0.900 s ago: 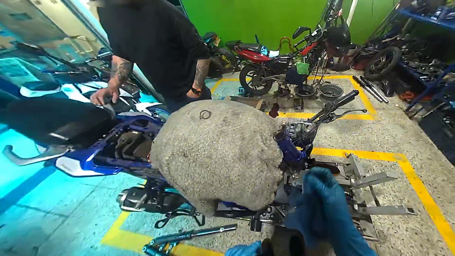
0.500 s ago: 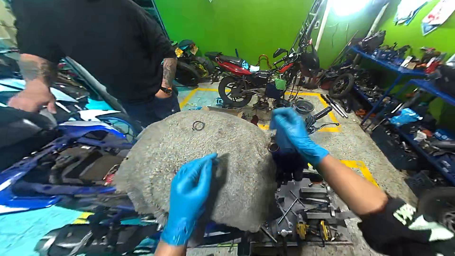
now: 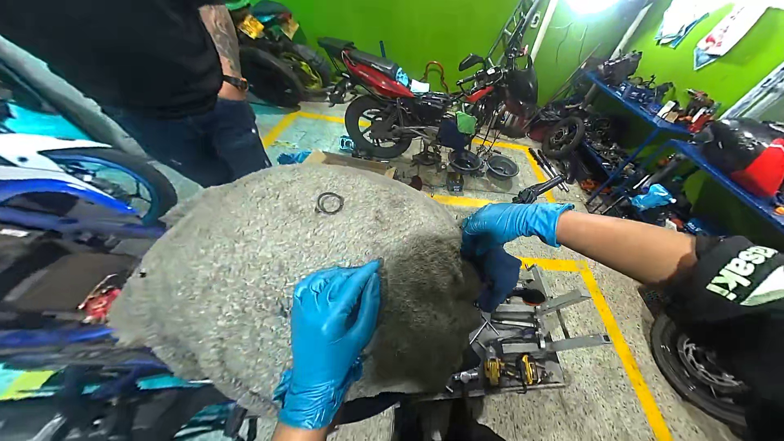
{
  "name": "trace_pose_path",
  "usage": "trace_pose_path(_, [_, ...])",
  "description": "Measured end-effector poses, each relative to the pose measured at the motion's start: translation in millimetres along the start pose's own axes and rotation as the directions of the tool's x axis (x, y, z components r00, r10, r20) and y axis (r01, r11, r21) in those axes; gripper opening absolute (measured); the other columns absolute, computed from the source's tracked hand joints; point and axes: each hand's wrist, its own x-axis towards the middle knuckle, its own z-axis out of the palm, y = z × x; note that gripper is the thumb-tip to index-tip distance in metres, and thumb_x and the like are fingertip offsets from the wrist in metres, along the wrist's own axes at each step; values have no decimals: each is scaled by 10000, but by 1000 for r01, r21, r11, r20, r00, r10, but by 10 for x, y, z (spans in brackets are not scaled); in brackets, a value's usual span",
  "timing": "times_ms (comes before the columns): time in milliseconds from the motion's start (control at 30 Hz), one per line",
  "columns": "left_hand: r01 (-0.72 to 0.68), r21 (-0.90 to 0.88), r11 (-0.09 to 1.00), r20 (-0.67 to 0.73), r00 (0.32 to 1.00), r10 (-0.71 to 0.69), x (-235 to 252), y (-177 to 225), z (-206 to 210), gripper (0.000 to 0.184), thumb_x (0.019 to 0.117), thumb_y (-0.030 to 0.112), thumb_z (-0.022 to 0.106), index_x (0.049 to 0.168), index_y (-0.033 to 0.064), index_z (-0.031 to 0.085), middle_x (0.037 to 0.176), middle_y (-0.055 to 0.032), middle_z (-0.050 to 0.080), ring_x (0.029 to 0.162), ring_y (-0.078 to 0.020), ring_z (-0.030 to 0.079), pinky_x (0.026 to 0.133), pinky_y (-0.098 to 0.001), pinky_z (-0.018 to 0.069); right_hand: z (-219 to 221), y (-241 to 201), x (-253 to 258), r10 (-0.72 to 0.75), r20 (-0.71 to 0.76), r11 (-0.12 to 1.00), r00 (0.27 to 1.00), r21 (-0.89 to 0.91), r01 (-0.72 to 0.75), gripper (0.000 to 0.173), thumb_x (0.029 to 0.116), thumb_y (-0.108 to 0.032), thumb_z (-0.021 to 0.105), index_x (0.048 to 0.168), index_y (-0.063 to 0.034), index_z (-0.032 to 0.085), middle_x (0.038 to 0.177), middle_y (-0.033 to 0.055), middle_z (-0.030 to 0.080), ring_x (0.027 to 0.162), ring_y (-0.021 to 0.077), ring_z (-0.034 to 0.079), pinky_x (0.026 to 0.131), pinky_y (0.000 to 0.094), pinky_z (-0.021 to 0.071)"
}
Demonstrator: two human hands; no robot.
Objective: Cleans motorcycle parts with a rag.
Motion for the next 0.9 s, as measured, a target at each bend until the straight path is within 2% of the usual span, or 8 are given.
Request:
trace_pose_path(133, [41, -18, 999, 17, 999, -41, 12, 76, -49, 334, 1026, 276, 526, 1082, 84, 793, 982, -124, 754, 997, -268, 688, 1023, -494, 449, -48, 2, 129, 10, 42, 998, 999, -55, -8, 197, 872, -245, 789, 964, -80, 732, 939, 131, 708, 899, 338, 684, 761, 610, 524])
trace_pose_path(200, [71, -61, 996, -2, 997, -72, 63, 184, -76, 313, 1012, 232, 556, 1020, 29, 795, 976, -166, 760, 987, -305, 710, 1052, -508, 444, 19, 47, 137, 27, -6, 1000, 1000, -14, -27, 269, 861, -267, 793, 1016, -62, 715, 975, 153, 713, 924, 356, 689, 764, 621, 520])
trace_pose_path(333, [7, -31, 999, -24, 1000, -8, -18, 12, -3, 302, 1029, 266, 537, 1108, 109, 782, 952, -91, 748, 967, -206, 671, 1001, -437, 444, 203, -3, 87, 217, -80, 973, 973, 98, -209, 436, 845, -301, 783, 1209, -90, 669, 1145, 170, 694, 1013, 384, 687, 787, 656, 536])
trace_pose_path(433, [11, -41, 999, -23, 1000, -12, -37, -2, -20, 305, 1039, 272, 529, 1124, 119, 778, 987, -86, 756, 1007, -200, 674, 1024, -429, 443, 295, -196, 55, 434, -157, 899, 887, 135, -416, 347, 861, -291, 766, 1146, -116, 675, 1128, 140, 670, 987, 352, 680, 765, 613, 551])
trace_pose_path(567, [20, -25, 999, -6, 1000, -20, -19, 22, -38, 320, 1037, 266, 521, 1106, 89, 779, 985, -114, 757, 1002, -218, 685, 1032, -436, 443, 372, -564, 85, 673, -307, 733, 673, 154, -662, 168, 944, -135, 640, 1097, -70, 667, 1095, 172, 665, 944, 372, 693, 693, 561, 575])
trace_pose_path(700, [12, -41, 999, -16, 1000, -13, -24, 8, -44, 318, 1037, 276, 527, 1096, 92, 780, 980, -99, 756, 996, -196, 675, 1023, -411, 439, 563, -626, -254, 646, -559, 739, 521, 286, -610, 188, 916, -99, 692, 1103, -90, 713, 1103, 180, 668, 946, 377, 693, 676, 564, 582])
trace_pose_path(767, [31, -33, 999, -19, 999, -32, -37, 16, -46, 305, 1023, 258, 542, 1089, 90, 788, 978, -100, 756, 1000, -205, 680, 1023, -423, 448, 664, -468, -544, 582, -639, 783, 503, 272, -559, 148, 914, -90, 708, 1061, -78, 726, 1085, 195, 667, 960, 387, 685, 717, 567, 582])
trace_pose_path(900, [48, -29, 998, -16, 999, -48, -7, 11, -45, 302, 1020, 262, 546, 1087, 101, 792, 991, -96, 759, 1006, -207, 680, 1015, -434, 446, 706, -213, -768, 419, -750, 865, 511, 159, -476, 174, 973, -171, 663, 1107, -75, 717, 1050, 166, 705, 994, 352, 703, 835, 524, 581])
